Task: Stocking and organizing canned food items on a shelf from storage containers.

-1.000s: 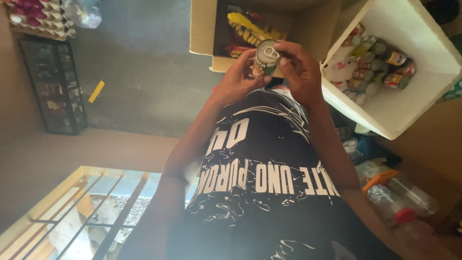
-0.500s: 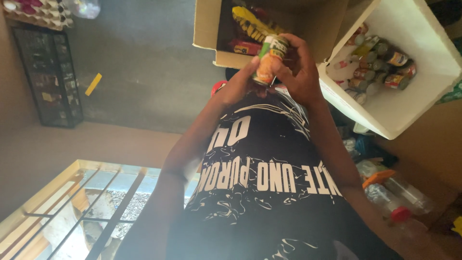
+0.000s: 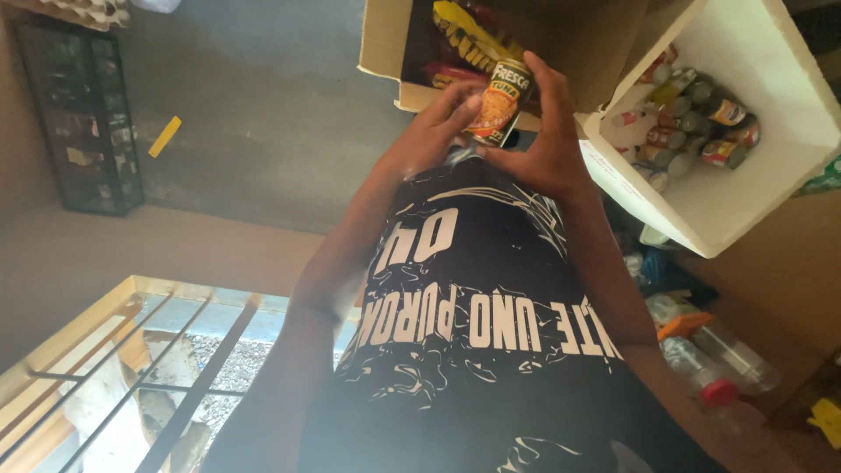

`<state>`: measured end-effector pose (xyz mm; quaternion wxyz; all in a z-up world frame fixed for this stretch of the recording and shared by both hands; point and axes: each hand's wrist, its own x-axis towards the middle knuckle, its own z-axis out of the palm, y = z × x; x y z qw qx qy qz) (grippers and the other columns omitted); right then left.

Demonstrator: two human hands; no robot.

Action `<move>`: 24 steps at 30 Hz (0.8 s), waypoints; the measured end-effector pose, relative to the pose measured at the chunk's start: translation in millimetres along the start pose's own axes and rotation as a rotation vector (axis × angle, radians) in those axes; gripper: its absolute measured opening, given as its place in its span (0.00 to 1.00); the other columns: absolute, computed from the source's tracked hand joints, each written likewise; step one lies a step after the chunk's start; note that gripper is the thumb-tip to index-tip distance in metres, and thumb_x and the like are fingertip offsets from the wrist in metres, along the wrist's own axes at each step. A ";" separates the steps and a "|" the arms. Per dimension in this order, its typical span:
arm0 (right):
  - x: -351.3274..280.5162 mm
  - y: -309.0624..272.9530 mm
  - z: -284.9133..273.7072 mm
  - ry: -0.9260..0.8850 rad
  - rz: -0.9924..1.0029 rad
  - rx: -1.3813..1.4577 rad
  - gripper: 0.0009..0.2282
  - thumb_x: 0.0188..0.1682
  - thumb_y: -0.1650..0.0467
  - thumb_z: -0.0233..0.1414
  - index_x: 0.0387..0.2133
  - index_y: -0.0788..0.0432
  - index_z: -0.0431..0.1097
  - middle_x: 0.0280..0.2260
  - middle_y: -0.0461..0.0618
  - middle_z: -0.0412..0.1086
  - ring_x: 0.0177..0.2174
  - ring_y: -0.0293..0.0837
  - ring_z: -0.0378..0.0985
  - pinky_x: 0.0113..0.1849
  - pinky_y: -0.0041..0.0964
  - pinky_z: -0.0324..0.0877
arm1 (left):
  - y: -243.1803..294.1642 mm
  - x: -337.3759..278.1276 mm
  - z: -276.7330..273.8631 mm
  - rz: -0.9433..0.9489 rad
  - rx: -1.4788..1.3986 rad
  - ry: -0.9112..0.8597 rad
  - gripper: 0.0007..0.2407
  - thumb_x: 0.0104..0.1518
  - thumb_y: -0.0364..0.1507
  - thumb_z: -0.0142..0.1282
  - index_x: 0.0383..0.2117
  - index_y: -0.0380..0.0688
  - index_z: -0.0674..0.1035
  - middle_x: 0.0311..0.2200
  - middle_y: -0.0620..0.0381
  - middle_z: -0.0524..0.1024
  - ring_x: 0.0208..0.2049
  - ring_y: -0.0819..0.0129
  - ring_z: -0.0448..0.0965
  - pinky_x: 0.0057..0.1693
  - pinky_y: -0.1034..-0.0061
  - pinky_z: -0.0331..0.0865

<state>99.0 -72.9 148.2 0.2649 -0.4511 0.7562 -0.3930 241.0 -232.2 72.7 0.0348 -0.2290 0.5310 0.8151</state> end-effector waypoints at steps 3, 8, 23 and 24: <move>1.7 -1.2 3.8 -0.012 -0.064 -0.146 0.52 0.39 0.66 0.78 0.73 0.54 0.45 0.66 0.59 0.54 0.65 0.57 0.62 0.64 0.52 0.66 | 7.4 -1.6 3.0 0.061 -0.089 -0.045 0.27 0.63 0.40 0.53 0.64 0.40 0.60 0.52 0.50 0.72 0.49 0.63 0.78 0.47 0.73 0.77; 1.7 9.3 2.2 -0.087 -0.046 -0.060 0.52 0.42 0.67 0.75 0.75 0.52 0.41 0.68 0.61 0.50 0.67 0.58 0.62 0.63 0.52 0.68 | -7.4 0.7 11.2 0.215 0.200 0.098 0.28 0.65 0.40 0.59 0.62 0.38 0.60 0.51 0.44 0.75 0.51 0.59 0.79 0.54 0.70 0.76; 1.0 15.1 10.4 -0.056 -0.060 -0.005 0.56 0.42 0.69 0.77 0.75 0.50 0.35 0.67 0.60 0.50 0.65 0.56 0.66 0.63 0.50 0.71 | -16.9 4.6 6.3 -0.066 -0.287 0.006 0.27 0.66 0.48 0.36 0.62 0.39 0.68 0.50 0.45 0.76 0.50 0.58 0.81 0.54 0.66 0.77; 1.2 15.5 9.0 -0.032 -0.091 -0.073 0.56 0.43 0.67 0.78 0.75 0.51 0.35 0.67 0.60 0.50 0.64 0.55 0.65 0.64 0.49 0.73 | -4.2 1.3 6.7 -0.043 -0.127 0.066 0.27 0.64 0.48 0.37 0.62 0.42 0.67 0.49 0.47 0.75 0.47 0.59 0.81 0.50 0.66 0.80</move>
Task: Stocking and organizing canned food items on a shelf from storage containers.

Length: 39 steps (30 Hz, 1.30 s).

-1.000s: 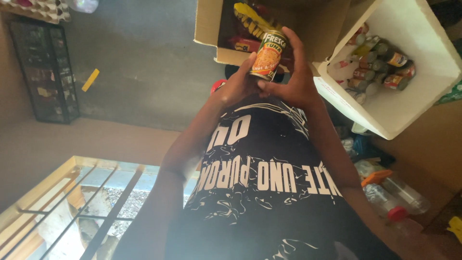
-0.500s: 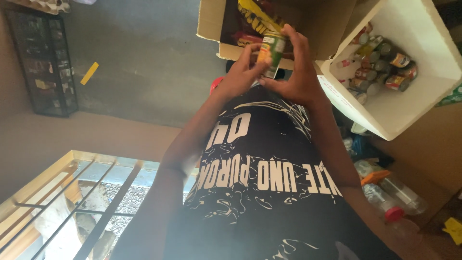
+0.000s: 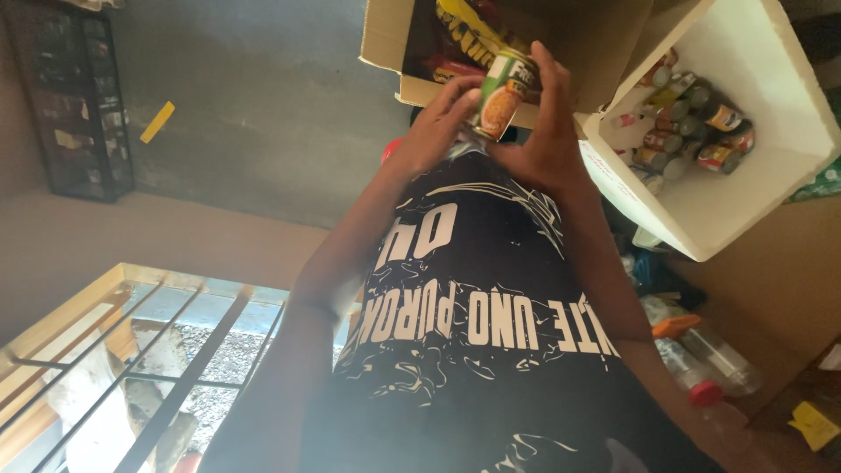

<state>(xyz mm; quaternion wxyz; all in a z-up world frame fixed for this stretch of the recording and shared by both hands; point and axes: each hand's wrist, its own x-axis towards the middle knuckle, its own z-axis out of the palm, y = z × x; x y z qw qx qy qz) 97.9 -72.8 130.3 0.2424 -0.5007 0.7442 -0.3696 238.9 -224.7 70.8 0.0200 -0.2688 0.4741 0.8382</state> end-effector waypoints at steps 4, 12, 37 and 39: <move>-0.3 11.8 -1.4 0.025 -0.086 -0.202 0.55 0.42 0.68 0.76 0.75 0.53 0.35 0.67 0.60 0.49 0.65 0.58 0.60 0.64 0.51 0.69 | 5.3 -3.0 2.0 0.080 0.132 -0.008 0.27 0.64 0.47 0.47 0.63 0.39 0.66 0.54 0.47 0.75 0.50 0.60 0.78 0.49 0.68 0.74; 2.1 14.0 -7.7 -0.018 -0.019 -0.066 0.53 0.42 0.64 0.77 0.75 0.51 0.41 0.70 0.59 0.47 0.68 0.58 0.60 0.65 0.50 0.71 | -9.1 4.0 1.8 0.132 0.155 -0.014 0.29 0.60 0.46 0.60 0.60 0.37 0.70 0.50 0.49 0.78 0.50 0.63 0.82 0.55 0.70 0.76; -1.2 14.5 -3.3 0.014 -0.019 -0.016 0.54 0.46 0.69 0.75 0.75 0.48 0.33 0.68 0.63 0.47 0.65 0.60 0.64 0.62 0.52 0.73 | -5.5 14.1 14.9 0.235 0.173 0.090 0.31 0.58 0.39 0.68 0.61 0.39 0.61 0.55 0.44 0.72 0.57 0.58 0.78 0.61 0.65 0.78; 1.9 11.2 -5.4 0.023 -0.028 0.011 0.55 0.44 0.70 0.76 0.74 0.48 0.34 0.69 0.63 0.45 0.65 0.60 0.63 0.62 0.52 0.73 | -16.6 21.6 4.0 0.232 0.029 -0.047 0.26 0.64 0.35 0.57 0.64 0.39 0.61 0.59 0.42 0.72 0.60 0.55 0.77 0.64 0.62 0.75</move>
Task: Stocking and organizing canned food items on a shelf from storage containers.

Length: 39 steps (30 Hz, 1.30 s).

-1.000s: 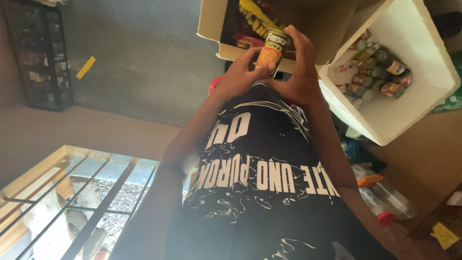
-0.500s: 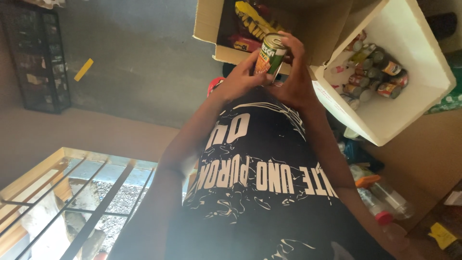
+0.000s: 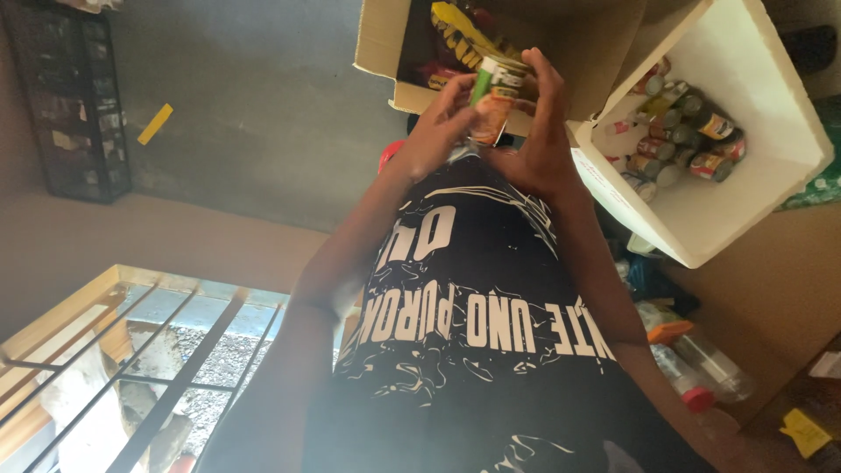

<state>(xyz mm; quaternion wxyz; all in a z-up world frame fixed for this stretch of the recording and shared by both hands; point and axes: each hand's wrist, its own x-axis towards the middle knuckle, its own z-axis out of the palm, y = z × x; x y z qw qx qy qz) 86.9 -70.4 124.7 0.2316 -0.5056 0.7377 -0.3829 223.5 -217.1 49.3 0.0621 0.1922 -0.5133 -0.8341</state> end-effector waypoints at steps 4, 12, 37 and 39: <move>1.8 -11.8 -2.1 -0.015 0.014 0.056 0.55 0.42 0.71 0.76 0.74 0.48 0.35 0.70 0.60 0.47 0.65 0.56 0.66 0.62 0.52 0.73 | 17.4 -8.6 4.4 -0.151 -0.375 -0.068 0.24 0.64 0.35 0.45 0.66 0.40 0.58 0.57 0.40 0.71 0.57 0.51 0.78 0.62 0.57 0.76; -0.3 -4.7 -2.8 0.020 -0.015 0.049 0.50 0.45 0.70 0.76 0.73 0.51 0.42 0.67 0.57 0.51 0.64 0.54 0.67 0.62 0.49 0.74 | 20.0 -8.3 6.7 -0.179 -0.145 -0.045 0.26 0.67 0.44 0.38 0.66 0.41 0.63 0.57 0.44 0.73 0.56 0.58 0.78 0.61 0.61 0.72; 2.7 -3.2 -0.8 -0.009 -0.055 -0.199 0.50 0.43 0.63 0.77 0.75 0.54 0.46 0.64 0.58 0.51 0.63 0.55 0.63 0.62 0.49 0.71 | 37.4 -10.9 3.4 -0.064 0.149 -0.013 0.26 0.68 0.49 0.47 0.62 0.40 0.70 0.51 0.50 0.78 0.52 0.67 0.81 0.54 0.74 0.76; 1.4 2.8 2.8 0.022 -0.107 -0.114 0.51 0.45 0.64 0.77 0.75 0.54 0.43 0.66 0.58 0.49 0.65 0.55 0.60 0.63 0.49 0.71 | 43.5 -11.4 5.6 -0.132 0.238 0.010 0.26 0.65 0.49 0.48 0.59 0.41 0.71 0.44 0.53 0.79 0.44 0.70 0.83 0.48 0.75 0.78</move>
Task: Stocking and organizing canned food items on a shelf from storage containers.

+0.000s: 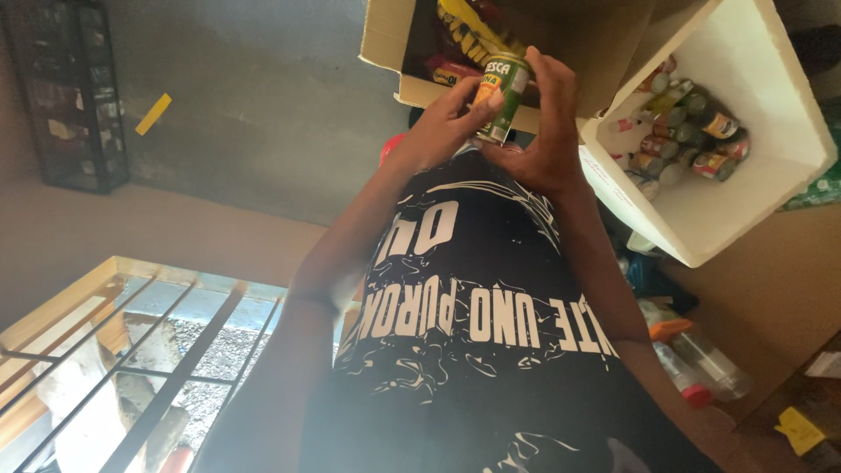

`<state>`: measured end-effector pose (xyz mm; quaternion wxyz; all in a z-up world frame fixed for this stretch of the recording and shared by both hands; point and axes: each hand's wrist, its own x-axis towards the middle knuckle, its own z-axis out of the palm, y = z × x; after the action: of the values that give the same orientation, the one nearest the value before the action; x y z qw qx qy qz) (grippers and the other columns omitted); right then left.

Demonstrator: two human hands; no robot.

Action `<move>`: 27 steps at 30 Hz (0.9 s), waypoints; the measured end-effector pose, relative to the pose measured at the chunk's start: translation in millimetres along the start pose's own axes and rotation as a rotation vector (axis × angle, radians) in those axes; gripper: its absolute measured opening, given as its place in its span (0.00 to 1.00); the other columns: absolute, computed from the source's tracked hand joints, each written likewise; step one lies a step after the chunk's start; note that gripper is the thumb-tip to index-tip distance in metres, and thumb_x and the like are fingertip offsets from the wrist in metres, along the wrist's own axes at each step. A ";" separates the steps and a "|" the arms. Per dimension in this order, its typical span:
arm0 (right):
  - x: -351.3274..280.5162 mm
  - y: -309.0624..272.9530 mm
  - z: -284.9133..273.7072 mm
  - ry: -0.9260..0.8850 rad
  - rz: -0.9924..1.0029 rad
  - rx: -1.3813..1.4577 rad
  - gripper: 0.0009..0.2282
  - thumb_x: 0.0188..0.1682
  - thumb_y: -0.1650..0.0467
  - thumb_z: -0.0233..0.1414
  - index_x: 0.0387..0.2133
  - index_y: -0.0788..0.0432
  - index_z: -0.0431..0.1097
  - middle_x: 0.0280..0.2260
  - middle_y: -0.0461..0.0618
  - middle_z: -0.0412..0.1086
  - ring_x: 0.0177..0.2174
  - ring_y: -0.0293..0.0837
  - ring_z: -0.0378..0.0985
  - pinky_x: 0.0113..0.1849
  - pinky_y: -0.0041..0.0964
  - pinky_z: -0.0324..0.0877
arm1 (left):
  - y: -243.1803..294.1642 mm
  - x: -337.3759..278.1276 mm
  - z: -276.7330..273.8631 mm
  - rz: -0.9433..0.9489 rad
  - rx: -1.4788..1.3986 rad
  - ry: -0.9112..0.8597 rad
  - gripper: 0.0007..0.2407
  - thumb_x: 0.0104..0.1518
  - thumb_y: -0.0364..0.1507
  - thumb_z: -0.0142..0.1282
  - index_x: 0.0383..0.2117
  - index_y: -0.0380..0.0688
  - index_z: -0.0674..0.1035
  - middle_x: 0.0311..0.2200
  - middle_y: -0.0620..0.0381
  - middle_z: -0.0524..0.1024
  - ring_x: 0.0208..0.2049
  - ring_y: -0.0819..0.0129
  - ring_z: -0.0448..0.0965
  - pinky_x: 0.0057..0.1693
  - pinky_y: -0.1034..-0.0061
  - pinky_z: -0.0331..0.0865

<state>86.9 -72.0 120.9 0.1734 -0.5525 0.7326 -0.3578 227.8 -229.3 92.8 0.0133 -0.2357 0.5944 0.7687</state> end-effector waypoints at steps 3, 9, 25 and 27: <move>0.6 -2.0 -2.4 -0.003 0.037 0.021 0.48 0.46 0.65 0.75 0.72 0.54 0.44 0.64 0.58 0.49 0.64 0.53 0.61 0.62 0.47 0.70 | -3.9 -0.2 1.4 -0.003 -0.084 -0.014 0.24 0.67 0.48 0.46 0.58 0.41 0.74 0.41 0.54 0.79 0.41 0.70 0.81 0.47 0.75 0.76; 4.2 -2.2 -6.3 0.002 -0.039 0.035 0.48 0.44 0.66 0.75 0.73 0.54 0.46 0.67 0.59 0.51 0.65 0.54 0.58 0.66 0.51 0.66 | -32.4 10.2 4.5 0.045 -0.294 -0.108 0.23 0.70 0.48 0.43 0.53 0.38 0.76 0.41 0.53 0.78 0.41 0.69 0.79 0.49 0.73 0.74; -29.7 30.7 -50.6 0.034 0.009 0.061 0.55 0.40 0.65 0.77 0.74 0.53 0.40 0.67 0.59 0.50 0.66 0.55 0.60 0.64 0.51 0.67 | -7.7 21.0 67.8 0.024 -0.096 -0.038 0.29 0.66 0.50 0.40 0.65 0.40 0.65 0.50 0.50 0.76 0.49 0.63 0.80 0.53 0.68 0.76; -36.0 32.2 -63.4 0.089 0.042 0.055 0.54 0.42 0.67 0.80 0.75 0.53 0.42 0.66 0.57 0.50 0.66 0.54 0.58 0.64 0.49 0.65 | -9.7 26.2 83.3 0.075 -0.162 -0.035 0.28 0.66 0.45 0.53 0.63 0.35 0.64 0.53 0.47 0.75 0.50 0.62 0.79 0.55 0.67 0.75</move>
<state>35.5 -13.0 136.1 0.1634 -0.5155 0.7409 -0.3984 178.6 -156.6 89.3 -0.0243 -0.1999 0.5383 0.8184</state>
